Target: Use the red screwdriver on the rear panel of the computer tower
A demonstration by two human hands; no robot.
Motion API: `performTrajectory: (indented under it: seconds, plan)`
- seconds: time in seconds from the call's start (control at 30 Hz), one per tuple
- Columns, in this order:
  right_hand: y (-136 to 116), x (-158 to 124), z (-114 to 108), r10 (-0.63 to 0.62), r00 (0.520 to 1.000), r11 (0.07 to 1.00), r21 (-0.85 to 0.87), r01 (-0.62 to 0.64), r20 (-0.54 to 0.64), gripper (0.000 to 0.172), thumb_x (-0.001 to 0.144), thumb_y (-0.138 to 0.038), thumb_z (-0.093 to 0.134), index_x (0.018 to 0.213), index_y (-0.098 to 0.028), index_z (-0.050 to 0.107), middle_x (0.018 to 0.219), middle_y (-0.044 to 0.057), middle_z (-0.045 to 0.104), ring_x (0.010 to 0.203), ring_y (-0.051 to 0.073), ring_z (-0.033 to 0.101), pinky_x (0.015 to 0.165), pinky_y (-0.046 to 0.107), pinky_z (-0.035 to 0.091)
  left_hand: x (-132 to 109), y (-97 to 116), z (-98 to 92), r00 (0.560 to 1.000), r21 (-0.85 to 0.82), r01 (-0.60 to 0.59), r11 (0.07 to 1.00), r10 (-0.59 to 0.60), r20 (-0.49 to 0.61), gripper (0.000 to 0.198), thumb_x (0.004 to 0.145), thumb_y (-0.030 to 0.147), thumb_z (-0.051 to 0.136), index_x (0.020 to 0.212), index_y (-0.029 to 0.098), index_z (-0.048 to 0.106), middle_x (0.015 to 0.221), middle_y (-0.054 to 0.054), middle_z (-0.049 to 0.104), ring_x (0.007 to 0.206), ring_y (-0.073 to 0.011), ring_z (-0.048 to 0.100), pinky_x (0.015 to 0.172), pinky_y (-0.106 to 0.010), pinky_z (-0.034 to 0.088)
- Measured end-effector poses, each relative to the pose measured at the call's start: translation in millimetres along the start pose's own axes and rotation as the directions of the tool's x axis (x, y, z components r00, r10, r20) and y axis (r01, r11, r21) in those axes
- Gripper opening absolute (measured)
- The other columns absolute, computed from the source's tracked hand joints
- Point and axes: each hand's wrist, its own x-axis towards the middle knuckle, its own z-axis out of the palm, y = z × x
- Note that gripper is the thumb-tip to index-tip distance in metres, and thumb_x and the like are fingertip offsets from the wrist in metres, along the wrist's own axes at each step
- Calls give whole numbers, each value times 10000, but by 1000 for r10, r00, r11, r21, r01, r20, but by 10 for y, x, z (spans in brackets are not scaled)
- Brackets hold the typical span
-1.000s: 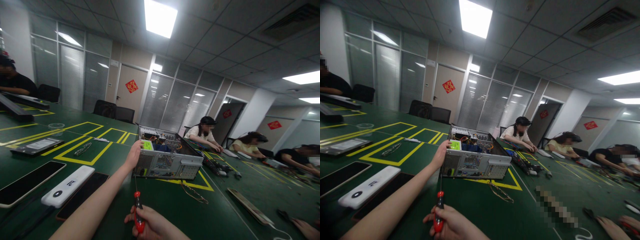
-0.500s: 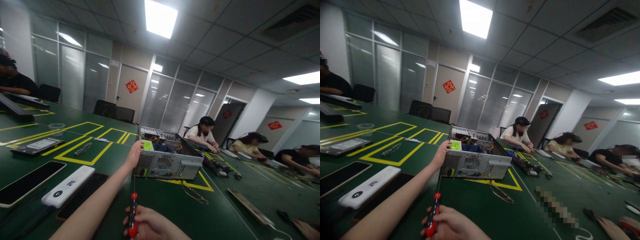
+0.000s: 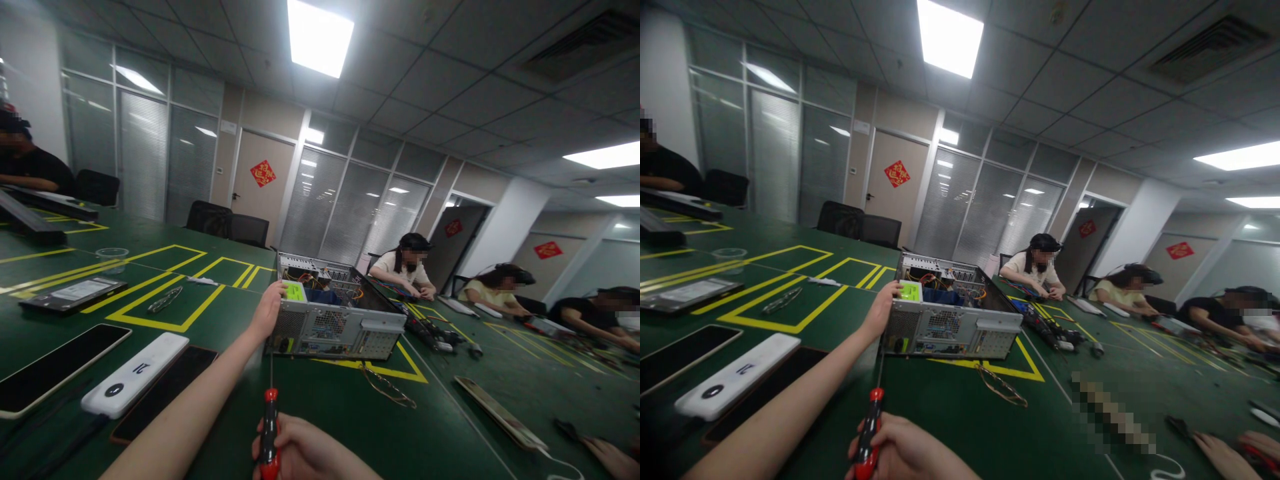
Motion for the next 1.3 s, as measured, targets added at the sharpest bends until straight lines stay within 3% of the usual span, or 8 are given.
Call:
performTrajectory:
  seconds: [0.07,0.17,0.3,0.77,1.3]
  plan:
    - [-32,-22,27,-104,994,994,-19,103,-24,452,598,-248,637,1027,-219,497,812,5,685,642,195,680,590,291,463,-3,-9,8,1000,0,-8,1000,8,-6,484,1033,519,273,984,206,638,1220,-124,680,1308,-267,558,1169,-501,409]
    - [-148,-115,84,-305,948,952,1,307,-92,347,704,-327,607,1015,-224,492,774,0,666,562,160,629,468,224,394,-9,-25,19,1000,-3,-14,1000,14,-12,460,1035,493,280,993,204,636,1222,-126,679,1309,-267,557,1166,-501,413]
    - [-337,-270,114,-403,903,909,50,414,-149,276,775,-388,576,989,-230,499,754,-16,644,532,135,584,413,199,326,-12,-41,26,1000,4,-4,1000,4,-15,427,1035,453,292,989,207,638,1217,-122,682,1312,-266,556,1165,-499,416]
    - [-289,-221,74,-345,923,927,92,364,-169,267,771,-398,592,960,-227,511,745,-19,652,545,144,615,418,206,345,-3,-18,2,1000,18,-17,1000,18,-2,425,1038,438,286,993,202,637,1222,-125,673,1305,-259,559,1152,-484,425]
    - [-344,-276,63,-292,933,942,104,318,-212,321,742,-426,594,989,-226,545,721,-26,629,533,138,571,435,219,277,-3,-20,10,1000,6,-17,1000,17,-2,424,1038,440,284,992,204,633,1220,-128,674,1316,-265,552,1159,-502,416]
